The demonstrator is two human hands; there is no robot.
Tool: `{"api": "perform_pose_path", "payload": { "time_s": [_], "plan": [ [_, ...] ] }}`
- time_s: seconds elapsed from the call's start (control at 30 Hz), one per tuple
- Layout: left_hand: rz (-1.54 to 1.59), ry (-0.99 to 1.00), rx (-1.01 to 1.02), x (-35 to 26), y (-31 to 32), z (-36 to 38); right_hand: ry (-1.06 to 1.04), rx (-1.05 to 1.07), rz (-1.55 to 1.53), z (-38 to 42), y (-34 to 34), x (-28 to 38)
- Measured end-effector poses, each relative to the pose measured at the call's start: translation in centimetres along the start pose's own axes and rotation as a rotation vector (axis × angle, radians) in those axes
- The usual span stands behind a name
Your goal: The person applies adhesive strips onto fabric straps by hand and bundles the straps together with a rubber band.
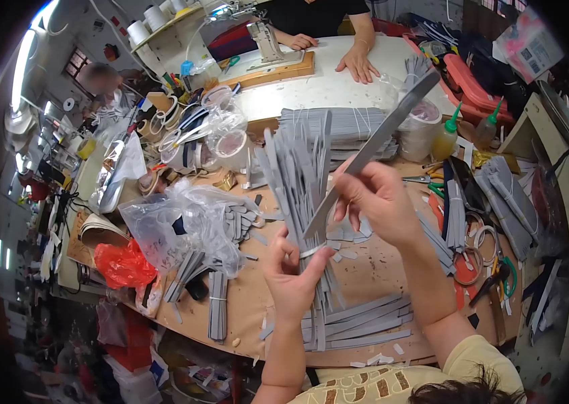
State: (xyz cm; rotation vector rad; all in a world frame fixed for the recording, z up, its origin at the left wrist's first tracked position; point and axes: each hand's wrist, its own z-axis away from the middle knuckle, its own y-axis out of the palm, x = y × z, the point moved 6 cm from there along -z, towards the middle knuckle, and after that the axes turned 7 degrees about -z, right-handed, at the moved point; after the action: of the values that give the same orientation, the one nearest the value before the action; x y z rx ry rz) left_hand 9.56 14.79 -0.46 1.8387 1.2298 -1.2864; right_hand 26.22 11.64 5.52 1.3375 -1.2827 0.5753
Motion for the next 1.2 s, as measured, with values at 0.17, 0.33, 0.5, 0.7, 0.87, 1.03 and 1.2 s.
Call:
{"api": "perform_pose_path", "payload": {
  "time_s": [0.17,0.33,0.5,0.7,0.87,1.03,1.2],
  "plan": [
    [0.193,-0.083,0.042,-3.8,3.7,-2.6,-0.117,-0.19,-0.042,1.0,-2.1,3.5],
    [0.229,-0.123,0.108,-3.9,5.6,-3.6,-0.227,-0.282,-0.026,1.1,-3.0,4.0],
    [0.16,-0.109,0.146,-3.3,5.9,-3.9,-0.229,-0.255,0.157,1.0,-3.4,4.4],
    [-0.001,-0.074,0.197,-2.8,5.4,-4.0,-0.135,-0.212,0.178,0.8,-2.9,3.6],
    [-0.185,-0.024,0.241,-2.5,5.4,-3.9,-0.148,-0.207,0.178,0.9,-2.6,3.6],
    [-0.331,0.277,0.266,-2.0,5.2,-4.0,-0.151,-0.188,0.151,1.0,-2.2,3.4],
    [0.032,-0.042,0.15,-3.0,5.3,-4.1,-0.168,-0.189,0.171,0.7,-2.8,3.1]
  ]
}}
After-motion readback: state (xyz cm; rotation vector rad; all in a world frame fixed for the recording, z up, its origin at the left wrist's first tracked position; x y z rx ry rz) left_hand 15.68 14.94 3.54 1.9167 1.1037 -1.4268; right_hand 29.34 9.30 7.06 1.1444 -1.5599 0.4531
